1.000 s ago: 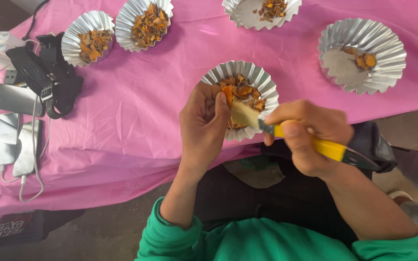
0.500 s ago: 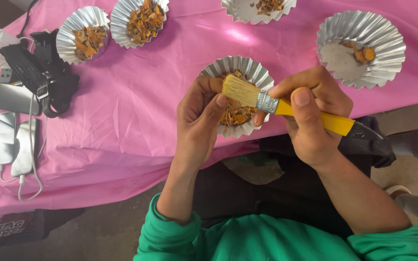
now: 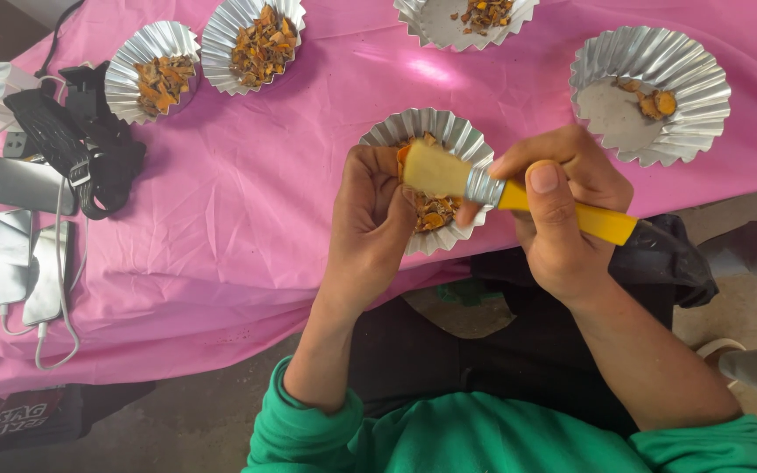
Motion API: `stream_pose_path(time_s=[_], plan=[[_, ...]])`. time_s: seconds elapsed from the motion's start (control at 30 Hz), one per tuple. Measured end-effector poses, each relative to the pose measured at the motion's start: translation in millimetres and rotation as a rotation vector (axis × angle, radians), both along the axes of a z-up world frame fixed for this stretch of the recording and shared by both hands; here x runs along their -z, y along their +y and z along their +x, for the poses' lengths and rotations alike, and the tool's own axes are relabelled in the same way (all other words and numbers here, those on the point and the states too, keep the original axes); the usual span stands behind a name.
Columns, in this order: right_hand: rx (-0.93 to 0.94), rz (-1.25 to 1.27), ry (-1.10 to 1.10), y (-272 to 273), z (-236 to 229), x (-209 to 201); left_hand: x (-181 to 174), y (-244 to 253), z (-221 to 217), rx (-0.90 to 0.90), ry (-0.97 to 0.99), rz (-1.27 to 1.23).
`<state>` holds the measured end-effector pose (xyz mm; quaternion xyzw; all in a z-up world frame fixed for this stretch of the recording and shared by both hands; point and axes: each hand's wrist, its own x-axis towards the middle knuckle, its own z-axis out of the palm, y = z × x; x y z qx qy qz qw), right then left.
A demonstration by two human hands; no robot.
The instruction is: Cleaning and sorting dried turmeric slices in foil cups using a small brush.
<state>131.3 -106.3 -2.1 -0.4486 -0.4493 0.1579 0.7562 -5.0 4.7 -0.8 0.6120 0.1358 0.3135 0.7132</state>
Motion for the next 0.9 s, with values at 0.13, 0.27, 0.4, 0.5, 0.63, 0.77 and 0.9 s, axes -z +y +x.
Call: stream_pose_path(time_s=[0.13, 0.27, 0.4, 0.5, 0.63, 0.77, 0.9], plan=[[0.105, 0.055, -0.119, 4, 6, 6, 8, -1, -1, -0.003, 0.099, 0.011], [0.08, 0.092, -0.036, -5, 9, 6, 7, 2, -5, -0.014, 0.165, -0.003], [0.031, -0.056, -0.23, -9, 7, 3, -1, 1, -8, 0.013, 0.228, -0.018], [0.107, -0.175, -0.369, -19, 10, 1, -5, 4, -6, -0.003, 0.314, -0.04], [0.076, -0.139, -0.485, -27, 5, 4, -9, 4, -6, 0.001, 0.381, -0.039], [0.123, -0.118, -0.692, -19, 18, 17, -13, 3, -8, -0.008, 0.388, -0.065], [0.129, -0.105, -0.612, -18, 25, 9, -15, 5, -8, 0.01, 0.445, -0.033]])
